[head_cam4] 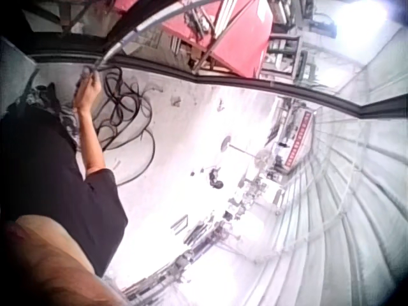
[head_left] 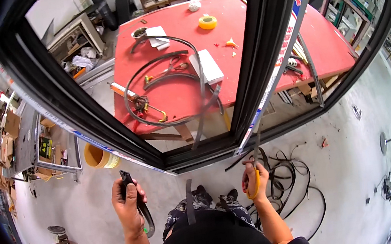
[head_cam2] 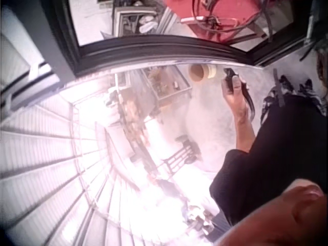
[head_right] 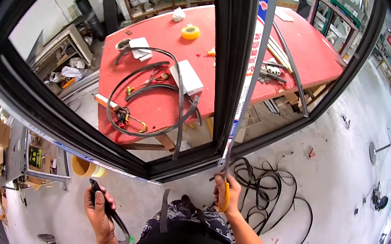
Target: The person cuts a rubber seal with shears and presses the seal into the grooves of a metal window frame by hand.
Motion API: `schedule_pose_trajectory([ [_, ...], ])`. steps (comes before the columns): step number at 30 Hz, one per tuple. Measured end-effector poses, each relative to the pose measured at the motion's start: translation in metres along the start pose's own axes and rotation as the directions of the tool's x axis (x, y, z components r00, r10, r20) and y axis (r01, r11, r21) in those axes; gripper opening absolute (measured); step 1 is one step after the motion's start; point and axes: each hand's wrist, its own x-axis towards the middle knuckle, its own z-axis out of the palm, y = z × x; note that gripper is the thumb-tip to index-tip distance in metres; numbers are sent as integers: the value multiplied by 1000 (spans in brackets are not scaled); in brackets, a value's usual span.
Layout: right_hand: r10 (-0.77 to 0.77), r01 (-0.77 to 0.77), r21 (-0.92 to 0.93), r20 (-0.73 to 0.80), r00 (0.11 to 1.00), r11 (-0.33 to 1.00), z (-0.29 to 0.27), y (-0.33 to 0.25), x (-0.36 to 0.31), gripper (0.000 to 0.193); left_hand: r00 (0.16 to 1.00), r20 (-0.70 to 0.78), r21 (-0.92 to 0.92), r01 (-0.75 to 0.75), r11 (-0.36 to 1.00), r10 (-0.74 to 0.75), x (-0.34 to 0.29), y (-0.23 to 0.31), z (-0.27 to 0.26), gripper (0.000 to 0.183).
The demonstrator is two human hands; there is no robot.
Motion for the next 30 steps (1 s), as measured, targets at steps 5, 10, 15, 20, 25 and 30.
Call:
schedule_pose_trajectory([
  [5,387,-385,46,-63,920,922,-5,87,12,35,989,79,-20,125,992,-123,26,-60,8,14],
  [10,457,-474,-218,-128,880,853,-58,282,14,34,964,103,98,236,967,-245,40,-153,22,18],
  [15,777,-758,-363,-130,616,541,-99,397,30,36,948,158,45,274,961,-278,53,-240,63,22],
  [20,908,-861,338,44,418,380,-150,497,72,26,891,289,-94,392,915,-351,52,-350,98,18],
  [25,722,-742,59,-289,628,668,-182,613,137,28,825,319,-6,494,870,-466,43,-495,106,30],
  [30,612,-792,-390,-503,611,470,-197,752,191,49,724,468,104,524,845,-506,46,-645,106,38],
])
